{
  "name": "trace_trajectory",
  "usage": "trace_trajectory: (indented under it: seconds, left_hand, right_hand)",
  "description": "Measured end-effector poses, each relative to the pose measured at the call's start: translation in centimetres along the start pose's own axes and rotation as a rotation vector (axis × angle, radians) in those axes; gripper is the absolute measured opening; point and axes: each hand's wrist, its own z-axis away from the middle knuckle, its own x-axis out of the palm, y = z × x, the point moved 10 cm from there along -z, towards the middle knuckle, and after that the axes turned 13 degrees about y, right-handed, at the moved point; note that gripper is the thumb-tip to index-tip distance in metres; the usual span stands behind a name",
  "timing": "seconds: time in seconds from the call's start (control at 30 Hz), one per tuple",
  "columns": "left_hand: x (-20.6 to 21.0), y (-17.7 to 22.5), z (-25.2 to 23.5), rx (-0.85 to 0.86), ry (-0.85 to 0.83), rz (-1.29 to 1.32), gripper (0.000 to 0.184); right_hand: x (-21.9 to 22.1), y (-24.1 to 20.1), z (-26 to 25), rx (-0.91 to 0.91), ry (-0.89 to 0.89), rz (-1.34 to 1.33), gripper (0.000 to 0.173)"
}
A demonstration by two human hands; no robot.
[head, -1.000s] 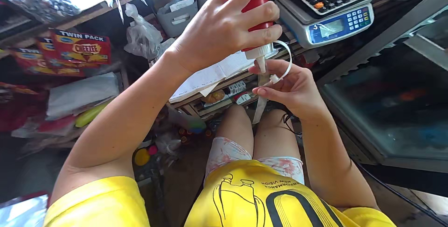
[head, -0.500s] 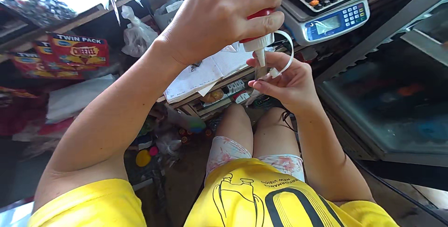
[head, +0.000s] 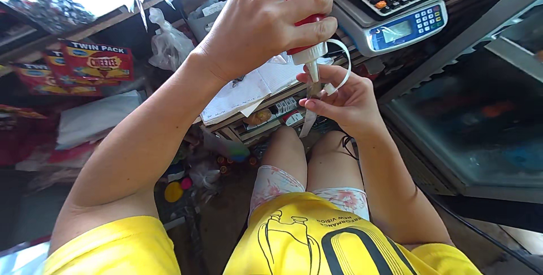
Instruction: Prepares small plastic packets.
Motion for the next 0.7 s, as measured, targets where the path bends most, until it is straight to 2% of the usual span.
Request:
trace_trajectory:
  seconds: [0.23, 0.33, 0.4, 0.5, 0.63, 0.7]
  left_hand:
    - [0.8, -0.6, 1.2, -0.056, -0.007, 0.02, 0.036]
    - [2.0, -1.8, 2.6, -0.198, -0.065, 0.127, 0.035]
    - [3.4, -3.0, 4.5, -0.347, -0.111, 0.246, 0.038]
    - [5.4, -4.9, 8.6, -0.639, -0.087, 0.444, 0.06]
    - [6.2, -8.5, 15.8, -1.253, 0.089, 0.623, 0.073]
    - [6.0, -10.2, 19.5, -1.464, 0.227, 0.605, 0.073]
  right_hand:
    - [0.1, 0.8, 0.0, 0.049, -0.004, 0.029, 0.055]
    - [0.0, 1.7, -0.1, 0.098, 0.018, 0.014, 0.054]
    - [0.0, 2.5, -0.2, 0.127, 0.034, 0.001, 0.052]
    - [0.3, 3.8, -0.4, 0.142, 0.043, -0.015, 0.047]
    - [0.8, 5.0, -0.3, 0.123, 0.029, 0.038, 0.046]
    - [0.6, 5.9, -0.6, 0.123, 0.09, 0.015, 0.042]
